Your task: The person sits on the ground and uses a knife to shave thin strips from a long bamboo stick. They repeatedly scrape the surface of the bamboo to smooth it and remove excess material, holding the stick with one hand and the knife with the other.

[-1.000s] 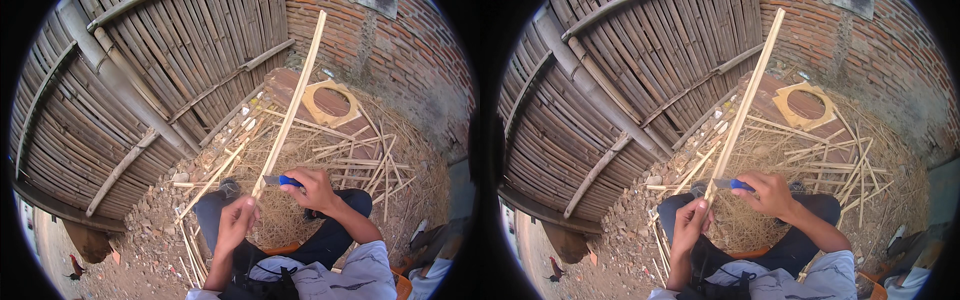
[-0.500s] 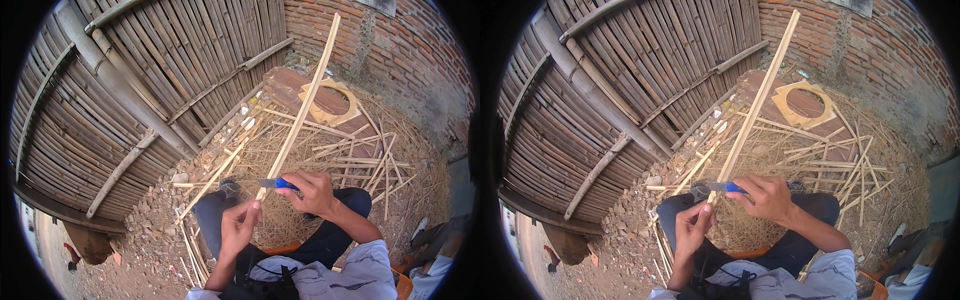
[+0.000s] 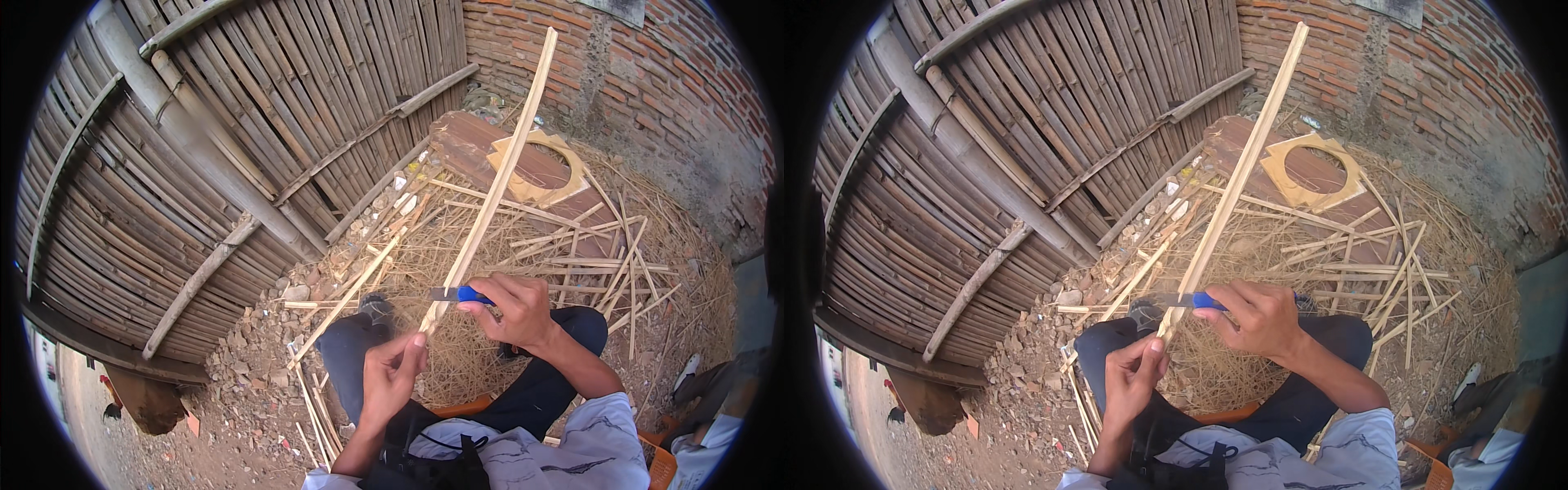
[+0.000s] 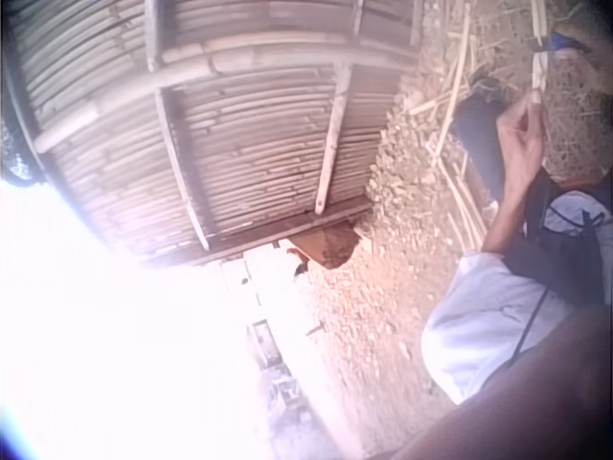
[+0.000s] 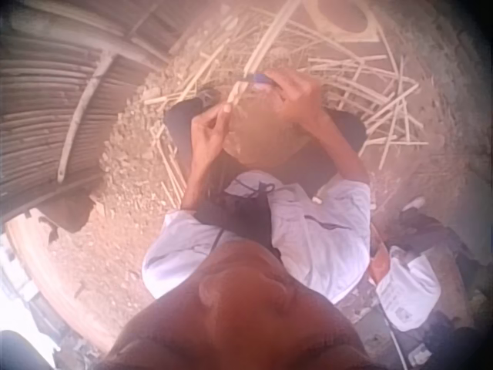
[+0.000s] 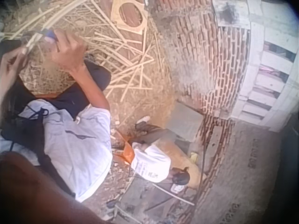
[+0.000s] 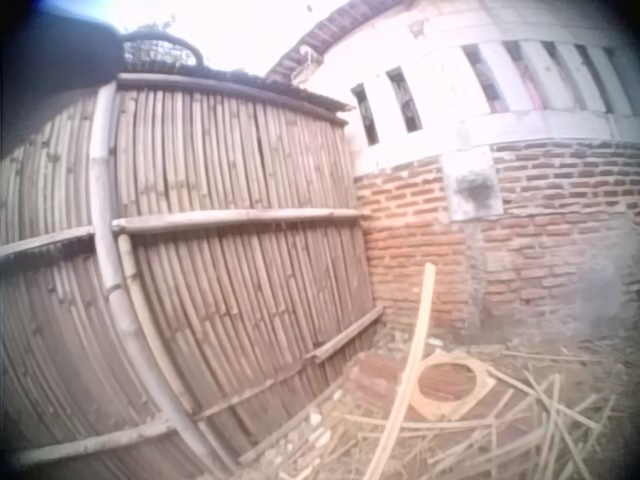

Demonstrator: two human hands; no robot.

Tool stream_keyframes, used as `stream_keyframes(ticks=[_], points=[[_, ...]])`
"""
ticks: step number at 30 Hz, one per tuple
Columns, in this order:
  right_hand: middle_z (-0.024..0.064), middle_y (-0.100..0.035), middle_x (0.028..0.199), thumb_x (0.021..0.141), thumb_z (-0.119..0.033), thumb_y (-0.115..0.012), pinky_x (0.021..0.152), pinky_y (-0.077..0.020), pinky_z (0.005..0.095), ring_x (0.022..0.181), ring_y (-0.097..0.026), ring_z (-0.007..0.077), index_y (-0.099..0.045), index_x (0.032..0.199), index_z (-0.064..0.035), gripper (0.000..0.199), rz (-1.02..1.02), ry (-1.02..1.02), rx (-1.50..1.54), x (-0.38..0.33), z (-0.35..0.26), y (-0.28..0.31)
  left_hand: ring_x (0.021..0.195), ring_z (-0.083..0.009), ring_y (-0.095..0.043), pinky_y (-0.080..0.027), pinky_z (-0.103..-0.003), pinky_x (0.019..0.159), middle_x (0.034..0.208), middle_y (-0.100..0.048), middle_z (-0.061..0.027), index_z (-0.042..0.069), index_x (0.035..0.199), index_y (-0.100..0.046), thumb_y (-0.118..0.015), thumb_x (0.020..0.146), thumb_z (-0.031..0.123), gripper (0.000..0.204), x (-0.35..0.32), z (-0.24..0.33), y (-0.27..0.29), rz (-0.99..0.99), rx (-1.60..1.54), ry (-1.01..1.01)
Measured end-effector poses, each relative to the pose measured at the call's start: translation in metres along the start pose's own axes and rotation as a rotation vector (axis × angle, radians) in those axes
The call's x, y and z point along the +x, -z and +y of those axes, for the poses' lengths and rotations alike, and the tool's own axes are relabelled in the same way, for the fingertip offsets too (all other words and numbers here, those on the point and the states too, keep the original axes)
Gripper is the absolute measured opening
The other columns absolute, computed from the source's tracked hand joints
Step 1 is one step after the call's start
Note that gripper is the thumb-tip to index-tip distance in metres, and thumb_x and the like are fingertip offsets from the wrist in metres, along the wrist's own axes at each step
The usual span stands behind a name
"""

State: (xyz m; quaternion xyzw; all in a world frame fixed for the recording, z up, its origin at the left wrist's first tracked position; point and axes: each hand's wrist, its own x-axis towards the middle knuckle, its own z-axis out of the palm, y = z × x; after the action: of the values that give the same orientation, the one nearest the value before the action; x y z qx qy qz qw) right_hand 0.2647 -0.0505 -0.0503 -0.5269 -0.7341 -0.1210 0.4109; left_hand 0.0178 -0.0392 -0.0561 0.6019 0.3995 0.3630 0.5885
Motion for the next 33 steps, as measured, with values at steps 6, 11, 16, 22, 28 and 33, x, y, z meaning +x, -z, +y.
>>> stream_keyframes(ticks=[6, 11, 16, 22, 28, 33], points=[[0.0044, -0.072, 0.078, 0.089, -0.033, -0.085, 0.052, -0.0522, 0.0362, 0.058, -0.069, 0.0229, -0.077, 0.102, -0.0100, 0.028, -0.009, -0.031, -0.015, 0.002, 0.000, 0.005, 0.065, -0.0037, -0.045, -0.036, -0.026, 0.059, 0.068, -0.055, 0.0037, -0.003, 0.085, -0.068, -0.059, 0.114, 0.019, 0.037, -0.002, 0.002, 0.002, -0.001, 0.013, -0.008], [0.0098, -0.072, 0.076, 0.098, -0.028, -0.080, 0.055, -0.0512, 0.0359, 0.059, -0.067, 0.0236, -0.077, 0.105, -0.0016, 0.027, 0.338, -0.282, -0.103, 0.029, 0.065, 0.038, 0.062, -0.0020, -0.043, -0.032, -0.024, 0.055, 0.067, -0.054, 0.0044, 0.000, 0.081, -0.068, -0.059, 0.114, 0.023, 0.041, -0.020, -0.012, 0.014, -0.044, 0.019, 0.055], [0.0119, -0.073, 0.080, 0.101, -0.028, -0.077, 0.057, -0.0510, 0.0325, 0.063, -0.068, 0.0218, -0.075, 0.107, 0.0017, 0.030, 0.294, -0.372, -0.028, 0.030, 0.054, 0.059, 0.065, -0.0023, -0.046, -0.034, -0.024, 0.057, 0.071, -0.058, 0.0039, -0.002, 0.092, -0.073, -0.060, 0.114, 0.022, 0.034, -0.019, -0.020, 0.017, -0.058, 0.014, 0.126], [0.0100, -0.076, 0.086, 0.094, -0.032, -0.083, 0.057, -0.0569, 0.0358, 0.066, -0.074, 0.0269, -0.076, 0.105, -0.0051, 0.030, -0.052, -0.125, 0.138, -0.008, 0.002, 0.005, 0.065, -0.0030, -0.048, -0.037, -0.024, 0.058, 0.075, -0.062, 0.0016, -0.002, 0.097, -0.075, -0.060, 0.114, 0.024, 0.035, -0.005, -0.020, 0.017, -0.079, -0.109, 0.058], [0.0085, -0.072, 0.079, 0.091, -0.032, -0.085, 0.051, -0.0521, 0.0341, 0.058, -0.070, 0.0240, -0.075, 0.101, -0.0045, 0.030, -0.082, -0.026, 0.186, -0.012, -0.013, -0.004, 0.069, -0.0037, -0.052, -0.040, -0.023, 0.059, 0.087, -0.066, -0.0003, -0.002, 0.114, -0.079, -0.064, 0.112, 0.021, 0.028, -0.002, -0.021, 0.014, -0.105, -0.173, 0.035], [0.0075, -0.072, 0.076, 0.091, -0.032, -0.085, 0.049, -0.0512, 0.0335, 0.056, -0.069, 0.0234, -0.076, 0.099, -0.0048, 0.030, -0.070, -0.010, 0.178, -0.006, -0.018, -0.001, 0.077, -0.0054, -0.058, -0.047, -0.023, 0.065, 0.092, -0.068, -0.0018, 0.000, 0.135, -0.074, -0.068, 0.109, 0.014, 0.030, -0.002, -0.013, 0.005, -0.015, -0.106, -0.003]])
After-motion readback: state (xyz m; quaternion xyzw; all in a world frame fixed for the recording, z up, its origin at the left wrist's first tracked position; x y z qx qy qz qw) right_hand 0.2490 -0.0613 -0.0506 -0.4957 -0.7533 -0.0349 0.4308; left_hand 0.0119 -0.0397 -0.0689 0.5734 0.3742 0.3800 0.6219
